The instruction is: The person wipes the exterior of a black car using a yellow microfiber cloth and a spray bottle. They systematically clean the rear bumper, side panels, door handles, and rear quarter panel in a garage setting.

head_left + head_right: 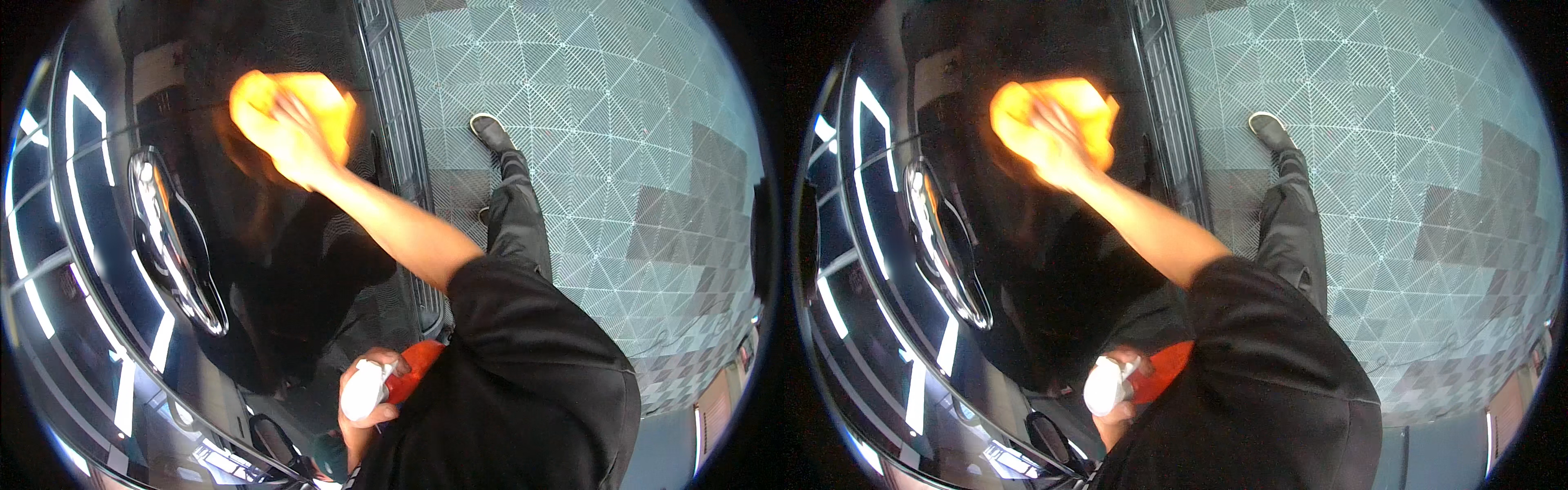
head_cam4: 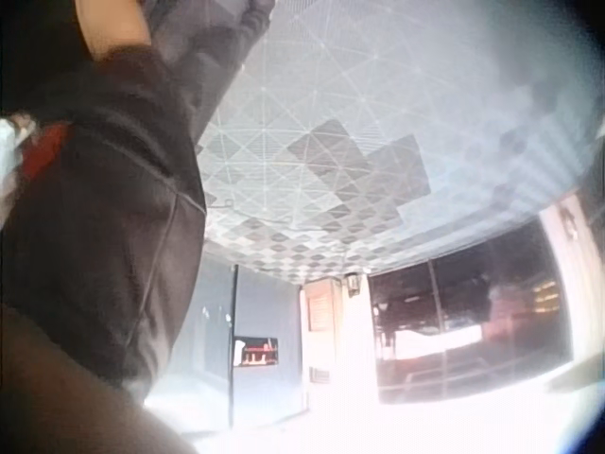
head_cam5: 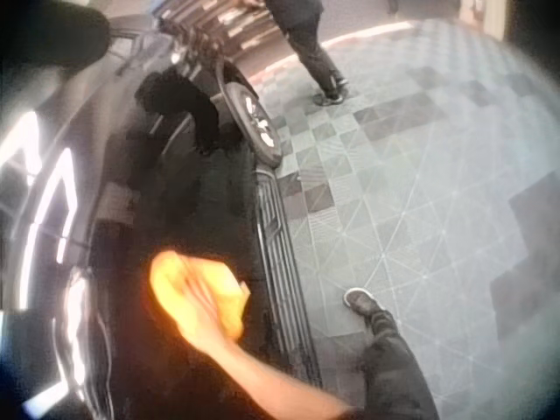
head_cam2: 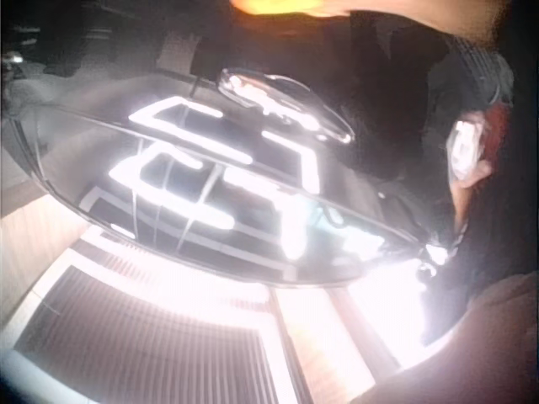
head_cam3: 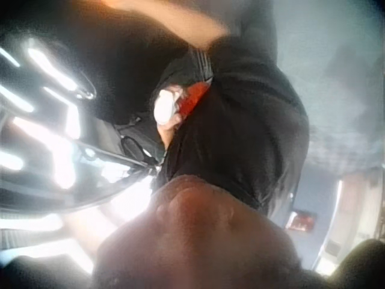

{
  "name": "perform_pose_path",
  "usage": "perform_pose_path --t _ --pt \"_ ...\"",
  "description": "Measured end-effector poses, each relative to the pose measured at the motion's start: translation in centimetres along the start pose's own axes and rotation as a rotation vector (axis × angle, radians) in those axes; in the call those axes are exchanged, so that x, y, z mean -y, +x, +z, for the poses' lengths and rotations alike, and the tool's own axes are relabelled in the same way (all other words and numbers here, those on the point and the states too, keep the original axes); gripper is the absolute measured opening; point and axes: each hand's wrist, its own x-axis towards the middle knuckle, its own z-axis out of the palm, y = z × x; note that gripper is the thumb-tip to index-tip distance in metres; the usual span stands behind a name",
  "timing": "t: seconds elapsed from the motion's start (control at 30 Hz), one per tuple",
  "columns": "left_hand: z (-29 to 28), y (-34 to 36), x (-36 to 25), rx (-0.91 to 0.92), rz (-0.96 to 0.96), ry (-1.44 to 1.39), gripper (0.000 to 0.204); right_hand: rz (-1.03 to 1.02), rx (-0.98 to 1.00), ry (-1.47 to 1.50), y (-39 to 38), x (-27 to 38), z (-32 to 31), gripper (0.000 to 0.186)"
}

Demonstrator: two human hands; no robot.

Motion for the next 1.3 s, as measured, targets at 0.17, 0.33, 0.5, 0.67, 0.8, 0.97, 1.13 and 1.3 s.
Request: perform_pose_path --t 0.17,0.33,0.5,0.67,0.8,0.97,1.13,1.3 --pt "-1.0 5.2 -1.7 0.116 -0.188 0.128 0.075 0.562 0.11 0.112 -24.4 -5.0 -2.2 0.03" --pt "-0.7 9.2 -3.4 0.005 -0.177 0.024 0.083 1.186 0.067 0.211 -17.3 -14.5 0.8 0.031" --pt "0.4 12.3 -5.6 -0.092 -0.176 -0.043 0.095 1.206 -0.06 0.254 2.1 -20.8 3.3 0.032" --pt "5.4 17.7 -8.7 -0.01 0.095 -0.132 0.096 0.831 -0.083 0.385 14.6 -18.2 1.3 0.035" --pt "11.9 22.3 -11.6 0.036 0.576 -0.489 0.059 0.165 -0.108 0.458 21.7 -7.4 -6.7 0.027" --pt "14.4 24.7 -16.5 0.298 0.729 -0.214 0.052 0.199 0.191 0.69 19.3 2.3 -15.3 0.029" --pt "17.9 23.7 -18.3 0.385 0.724 -0.039 0.067 1.143 0.743 1.503 16.5 7.7 -23.0 0.045" --pt "15.8 17.7 -16.5 -0.129 0.691 0.053 0.064 1.296 1.04 1.403 18.9 6.9 -31.4 0.045"
